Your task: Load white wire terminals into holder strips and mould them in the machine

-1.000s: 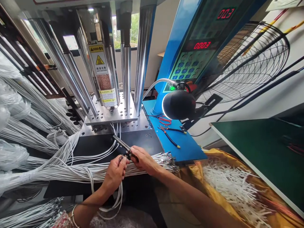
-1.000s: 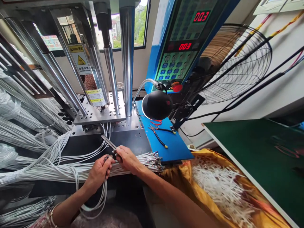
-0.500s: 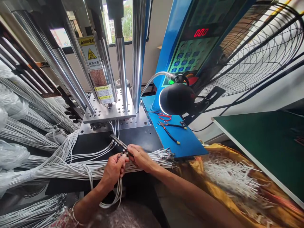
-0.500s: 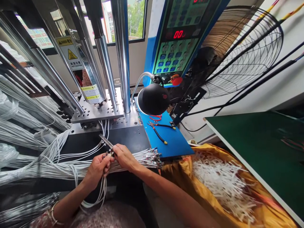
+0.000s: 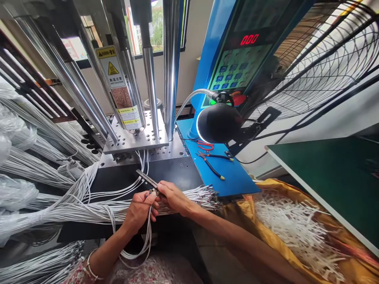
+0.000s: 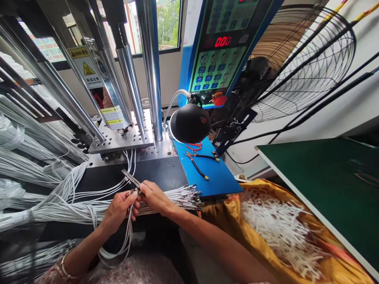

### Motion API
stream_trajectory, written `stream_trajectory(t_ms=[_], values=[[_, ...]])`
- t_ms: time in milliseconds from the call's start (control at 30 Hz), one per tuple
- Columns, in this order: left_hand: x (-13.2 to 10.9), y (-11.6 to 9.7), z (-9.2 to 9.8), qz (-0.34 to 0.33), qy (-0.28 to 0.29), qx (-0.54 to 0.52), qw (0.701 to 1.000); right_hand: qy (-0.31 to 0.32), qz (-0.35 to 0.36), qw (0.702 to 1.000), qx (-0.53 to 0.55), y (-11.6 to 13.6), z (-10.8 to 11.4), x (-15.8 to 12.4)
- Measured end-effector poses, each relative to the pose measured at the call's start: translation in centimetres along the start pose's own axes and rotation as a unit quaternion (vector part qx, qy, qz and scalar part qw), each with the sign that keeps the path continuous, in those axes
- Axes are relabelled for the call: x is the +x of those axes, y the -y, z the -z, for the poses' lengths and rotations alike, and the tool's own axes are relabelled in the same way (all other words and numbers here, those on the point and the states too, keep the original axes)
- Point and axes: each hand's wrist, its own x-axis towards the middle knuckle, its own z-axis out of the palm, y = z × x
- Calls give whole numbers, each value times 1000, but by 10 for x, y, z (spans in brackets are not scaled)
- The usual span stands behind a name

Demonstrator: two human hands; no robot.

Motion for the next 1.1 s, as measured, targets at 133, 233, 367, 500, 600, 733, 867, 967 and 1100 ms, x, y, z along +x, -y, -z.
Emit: stream_trajectory(t_ms=[133,233,367,500,600,733,867,967,1100], values=[[1,2,10,-24,-48,13,998,-16,-30,998,52,-2,0,-2],[2,5,9,-32,-19,38,999,-6,-26,998,54,-3,-1,-3],[3,4,4,-19,-9,32,999,-7,0,1000,5,-3,-2,-3],[2,4,4,-10,8,-8,1000,-5,14,1000,-22,-2,-1,-3],[1,6,4,-24,10,-27,999,-3,39,997,-70,-1,0,-4],[2,6,4,-40,19,-20,999,-5,92,982,-166,0,1,-4],[5,-1,12,-44,41,51,997,-26,98,981,-164,-1,1,-4],[8,-3,23,-83,-59,98,990,-43,76,992,-93,-2,1,-5],[10,2,28,-103,-83,51,990,-9,35,999,-1,-2,-1,-8]])
